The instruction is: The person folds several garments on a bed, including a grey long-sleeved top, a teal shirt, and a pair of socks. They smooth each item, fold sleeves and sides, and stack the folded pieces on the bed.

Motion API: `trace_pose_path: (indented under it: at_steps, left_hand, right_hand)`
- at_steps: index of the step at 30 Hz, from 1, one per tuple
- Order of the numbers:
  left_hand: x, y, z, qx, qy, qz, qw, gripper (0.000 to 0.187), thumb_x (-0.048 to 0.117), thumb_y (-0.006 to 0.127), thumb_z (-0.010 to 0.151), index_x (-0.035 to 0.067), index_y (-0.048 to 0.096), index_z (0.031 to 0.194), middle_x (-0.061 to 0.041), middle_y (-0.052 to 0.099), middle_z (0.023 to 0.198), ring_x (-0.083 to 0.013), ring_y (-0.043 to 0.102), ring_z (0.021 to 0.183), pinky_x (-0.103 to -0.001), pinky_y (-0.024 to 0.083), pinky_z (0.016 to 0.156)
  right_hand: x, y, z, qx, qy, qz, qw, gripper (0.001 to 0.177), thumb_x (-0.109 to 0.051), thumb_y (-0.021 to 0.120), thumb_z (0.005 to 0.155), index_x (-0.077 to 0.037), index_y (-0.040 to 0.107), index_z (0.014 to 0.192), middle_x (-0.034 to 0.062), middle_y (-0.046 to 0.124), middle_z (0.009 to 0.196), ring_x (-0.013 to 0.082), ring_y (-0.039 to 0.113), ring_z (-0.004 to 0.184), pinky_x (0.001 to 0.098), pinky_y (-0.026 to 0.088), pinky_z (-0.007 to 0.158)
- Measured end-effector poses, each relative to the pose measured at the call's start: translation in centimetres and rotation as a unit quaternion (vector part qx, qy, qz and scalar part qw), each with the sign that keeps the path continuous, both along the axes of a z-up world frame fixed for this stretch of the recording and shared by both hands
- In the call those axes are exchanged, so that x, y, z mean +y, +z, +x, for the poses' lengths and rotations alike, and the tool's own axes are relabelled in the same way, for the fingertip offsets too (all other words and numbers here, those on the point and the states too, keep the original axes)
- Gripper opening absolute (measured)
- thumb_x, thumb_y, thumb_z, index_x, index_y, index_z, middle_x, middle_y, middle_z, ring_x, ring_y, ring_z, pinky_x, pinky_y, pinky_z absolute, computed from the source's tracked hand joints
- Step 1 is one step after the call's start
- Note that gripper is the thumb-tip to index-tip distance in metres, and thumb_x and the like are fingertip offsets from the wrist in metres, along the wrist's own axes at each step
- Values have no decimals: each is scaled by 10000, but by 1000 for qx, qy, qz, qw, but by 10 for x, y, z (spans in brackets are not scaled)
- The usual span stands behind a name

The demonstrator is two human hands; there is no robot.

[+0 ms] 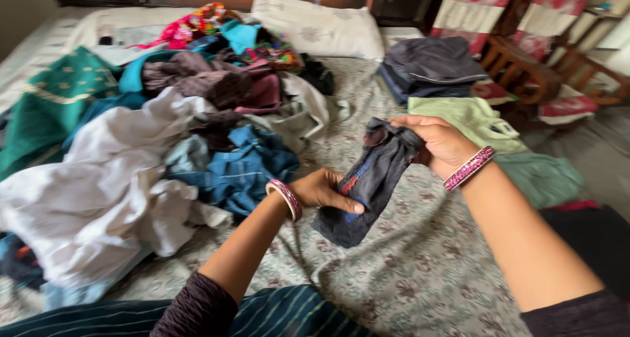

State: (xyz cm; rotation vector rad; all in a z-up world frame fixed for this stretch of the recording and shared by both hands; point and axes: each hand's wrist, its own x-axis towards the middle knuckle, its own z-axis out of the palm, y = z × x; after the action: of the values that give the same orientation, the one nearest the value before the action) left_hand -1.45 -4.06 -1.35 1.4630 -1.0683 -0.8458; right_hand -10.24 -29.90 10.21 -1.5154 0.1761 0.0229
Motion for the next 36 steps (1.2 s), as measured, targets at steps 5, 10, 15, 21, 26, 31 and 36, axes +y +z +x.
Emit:
trace_pose_path:
  at_steps: [5, 10, 15, 21, 26, 31, 36]
  left_hand:
    - [-69, -41, -18, -29, 198, 121, 972, 524, 516, 832, 827, -5, 781, 850, -74, 705, 734, -143, 605, 727, -364, 520, 712]
    - [-112, -75, -22, 265, 276, 103, 918, 403, 412, 703, 914, 27, 740, 1027, -75, 730, 923, -205, 687, 798, -403, 572, 767]
    - [-102, -93, -7, 451, 202, 27, 869, 368, 340, 393, 1042, 80, 621, 1171, -116, 706, 1124, -275, 680, 942, -489, 570, 866]
    - [-77, -79, 7, 396, 181, 0, 900, 330, 241, 363, 1057, 51, 591, 1202, -136, 680, 1206, -298, 655, 1078, -576, 520, 986]
    - [-92, -56, -4, 405, 130, 22, 905, 378, 262, 321, 1048, 86, 593, 1244, -108, 686, 1238, -276, 648, 1137, -570, 478, 1008]
    - [-140, -61, -1, 369, 173, 19, 913, 410, 298, 367, 1096, -11, 575, 1268, -191, 661, 1219, -329, 637, 1057, -524, 520, 966]
    - [-167, -79, 3, 443, 157, -23, 882, 432, 234, 342, 1024, 4, 597, 1285, -171, 672, 1243, -306, 679, 1087, -476, 554, 982]
  right_hand:
    - [-30, -6, -58, -70, -99, -170, 978, 211, -197, 617, 1015, -65, 728, 1137, -12, 720, 1043, 90, 661, 934, 287, 545, 805]
    - [-7, -34, -88, -111, -15, -369, 923, 224, -247, 685, 914, -82, 768, 1041, 15, 764, 1002, 138, 709, 883, 293, 595, 776]
    - [35, -57, -100, -141, 135, -575, 795, 209, -298, 719, 859, -114, 804, 910, 45, 783, 950, 242, 726, 914, 389, 542, 868]
    - [28, -60, -89, 68, 28, -593, 802, 349, -480, 706, 886, -152, 803, 956, 2, 784, 974, 209, 745, 936, 385, 570, 890]
    - [-7, -75, -72, -128, -101, -393, 905, 722, -452, 840, 809, -68, 535, 1339, 80, 685, 1138, 204, 665, 1038, 419, 534, 888]
    - [-41, -123, -78, 74, 12, -74, 994, 520, -279, 832, 807, -85, 679, 1265, -2, 737, 1078, 115, 662, 908, 316, 532, 798]
    - [-84, -159, -78, 106, -50, 33, 993, 385, -222, 793, 854, -48, 699, 1184, 37, 763, 1015, 149, 722, 867, 340, 610, 752]
